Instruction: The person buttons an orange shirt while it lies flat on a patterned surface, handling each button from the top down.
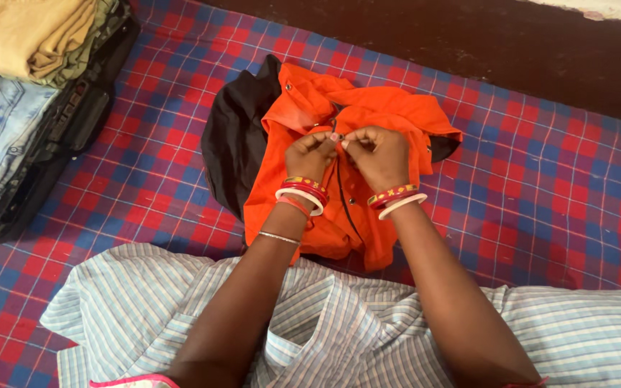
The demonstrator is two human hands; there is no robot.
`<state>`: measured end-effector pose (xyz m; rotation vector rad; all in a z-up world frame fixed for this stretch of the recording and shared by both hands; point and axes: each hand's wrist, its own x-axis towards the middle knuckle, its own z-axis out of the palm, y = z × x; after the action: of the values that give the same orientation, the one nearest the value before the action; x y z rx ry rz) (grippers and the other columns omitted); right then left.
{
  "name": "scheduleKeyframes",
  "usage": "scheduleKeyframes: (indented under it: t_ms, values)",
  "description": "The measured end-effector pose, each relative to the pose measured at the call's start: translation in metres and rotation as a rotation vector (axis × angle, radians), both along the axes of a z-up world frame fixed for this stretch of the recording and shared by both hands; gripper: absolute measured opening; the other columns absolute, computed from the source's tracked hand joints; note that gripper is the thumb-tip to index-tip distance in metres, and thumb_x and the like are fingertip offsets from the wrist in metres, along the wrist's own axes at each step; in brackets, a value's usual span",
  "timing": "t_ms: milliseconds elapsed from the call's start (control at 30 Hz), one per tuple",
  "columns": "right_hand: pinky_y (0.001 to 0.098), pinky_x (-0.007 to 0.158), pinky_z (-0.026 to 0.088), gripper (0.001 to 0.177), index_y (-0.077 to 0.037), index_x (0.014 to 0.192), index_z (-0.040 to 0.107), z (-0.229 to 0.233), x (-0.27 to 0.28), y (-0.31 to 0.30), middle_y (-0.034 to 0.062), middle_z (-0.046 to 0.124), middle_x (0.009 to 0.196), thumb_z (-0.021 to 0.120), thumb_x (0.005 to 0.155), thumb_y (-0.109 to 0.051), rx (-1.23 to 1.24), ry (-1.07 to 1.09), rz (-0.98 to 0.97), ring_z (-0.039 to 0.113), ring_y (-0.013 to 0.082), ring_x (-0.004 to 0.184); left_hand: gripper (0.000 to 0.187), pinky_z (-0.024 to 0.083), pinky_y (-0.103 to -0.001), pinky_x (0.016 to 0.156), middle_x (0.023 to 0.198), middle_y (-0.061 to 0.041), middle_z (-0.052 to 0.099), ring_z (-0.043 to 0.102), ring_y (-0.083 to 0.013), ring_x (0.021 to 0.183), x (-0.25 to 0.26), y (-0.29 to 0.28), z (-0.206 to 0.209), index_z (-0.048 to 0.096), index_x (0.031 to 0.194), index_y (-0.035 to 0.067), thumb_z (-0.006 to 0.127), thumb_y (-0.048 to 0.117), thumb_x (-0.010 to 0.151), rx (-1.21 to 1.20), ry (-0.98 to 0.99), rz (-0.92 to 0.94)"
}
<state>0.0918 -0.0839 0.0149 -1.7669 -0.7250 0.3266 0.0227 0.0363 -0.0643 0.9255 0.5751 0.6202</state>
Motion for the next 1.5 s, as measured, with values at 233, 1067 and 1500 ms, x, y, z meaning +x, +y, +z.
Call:
scheduleKeyframes:
  t_ms: [233, 1067, 1500]
  values:
    - [0.0231, 0.059, 0.054, 0.008, 0.001, 0.087, 0.076, -0.008, 0.007, -0.002, 0.0032, 0.075, 0.077, 0.076, 0.088, -0.008, 0.046, 0.136, -0.03, 0.066, 0.0061, 0.065, 0.009, 0.049, -0.021, 0.06, 0.078, 0.0, 0.072, 0.06, -0.006, 0.064, -0.004, -0.006, 0.016, 0.076, 0.093, -0.002, 0.076, 0.005, 0.089, 0.116, 0.034, -0.016]
    - [0.0324, 0.062, 0.052, 0.03, -0.002, 0.11, 0.065, -0.008, -0.007, -0.001, 0.0101, 0.074, 0.078, 0.076, 0.081, -0.002, -0.211, -0.173, 0.025, 0.07, 0.0163, 0.067, 0.016, 0.056, -0.029, 0.063, 0.074, -0.005, 0.075, 0.07, -0.0105, 0.065, -0.017, -0.007, 0.057, 0.076, 0.088, 0.004, 0.076, 0.019, 0.083, 0.525, 0.183, 0.111]
    - [0.0256, 0.058, 0.057, 0.033, -0.002, 0.121, 0.062, 0.001, 0.033, -0.01, 0.0036, 0.07, 0.084, 0.072, 0.09, 0.001, 0.287, 0.371, -0.222, 0.069, 0.0122, 0.067, 0.026, 0.046, -0.028, 0.057, 0.064, -0.004, 0.064, 0.055, -0.0074, 0.058, -0.014, -0.017, 0.036, 0.073, 0.08, -0.001, 0.083, 0.022, 0.085, 0.733, 0.249, -0.245]
